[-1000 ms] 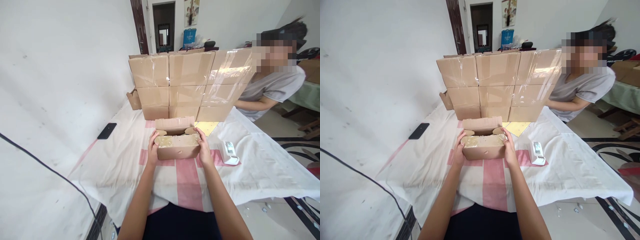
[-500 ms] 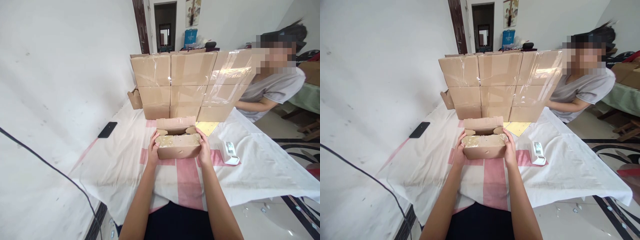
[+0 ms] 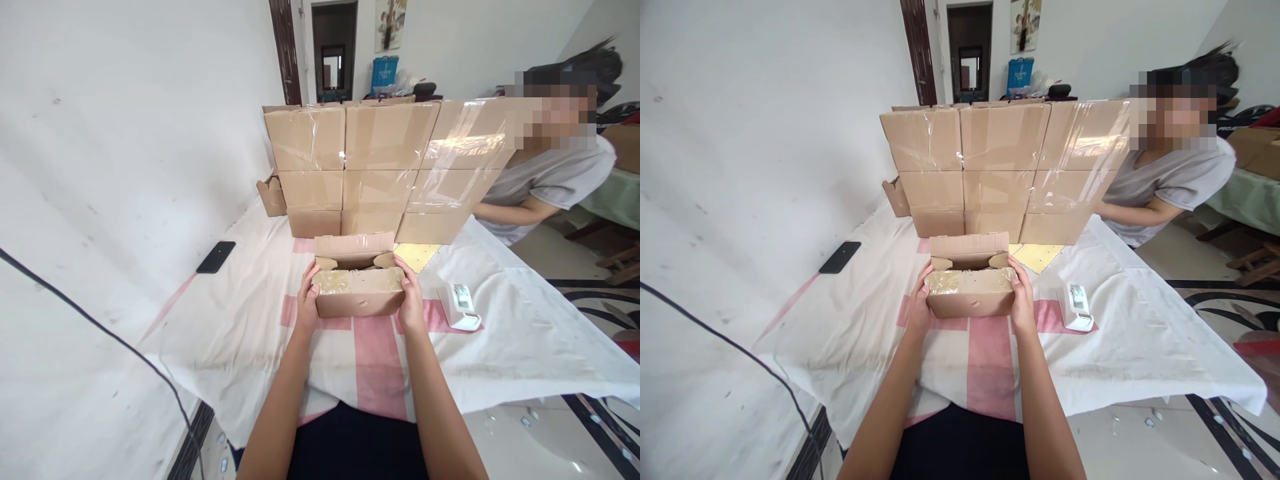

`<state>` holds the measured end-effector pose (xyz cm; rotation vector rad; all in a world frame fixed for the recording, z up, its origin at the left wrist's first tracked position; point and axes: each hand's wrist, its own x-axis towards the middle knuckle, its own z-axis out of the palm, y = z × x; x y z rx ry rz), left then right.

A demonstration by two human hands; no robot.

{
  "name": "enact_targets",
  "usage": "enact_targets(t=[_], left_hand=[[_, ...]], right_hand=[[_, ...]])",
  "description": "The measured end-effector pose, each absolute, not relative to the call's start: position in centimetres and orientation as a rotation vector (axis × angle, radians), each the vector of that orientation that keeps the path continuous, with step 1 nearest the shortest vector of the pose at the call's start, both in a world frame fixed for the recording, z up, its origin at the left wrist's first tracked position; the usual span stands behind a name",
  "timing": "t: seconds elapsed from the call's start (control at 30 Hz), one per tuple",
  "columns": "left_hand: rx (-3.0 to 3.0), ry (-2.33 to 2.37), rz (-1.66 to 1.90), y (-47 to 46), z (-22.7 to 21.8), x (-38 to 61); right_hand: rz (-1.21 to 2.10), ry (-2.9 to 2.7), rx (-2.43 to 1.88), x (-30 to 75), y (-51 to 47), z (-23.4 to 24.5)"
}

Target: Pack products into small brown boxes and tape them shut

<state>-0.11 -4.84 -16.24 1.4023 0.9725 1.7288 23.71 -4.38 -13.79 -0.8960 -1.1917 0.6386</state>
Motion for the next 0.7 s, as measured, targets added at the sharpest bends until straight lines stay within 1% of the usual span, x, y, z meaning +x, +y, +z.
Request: enact_targets(t=[0.7], left_hand=[[1.364,0.977,1.702,-4.90,-16.44,0.00]], right_hand=[[0.671,-1.176,-0.903,23.96,-4.35,-14.11]])
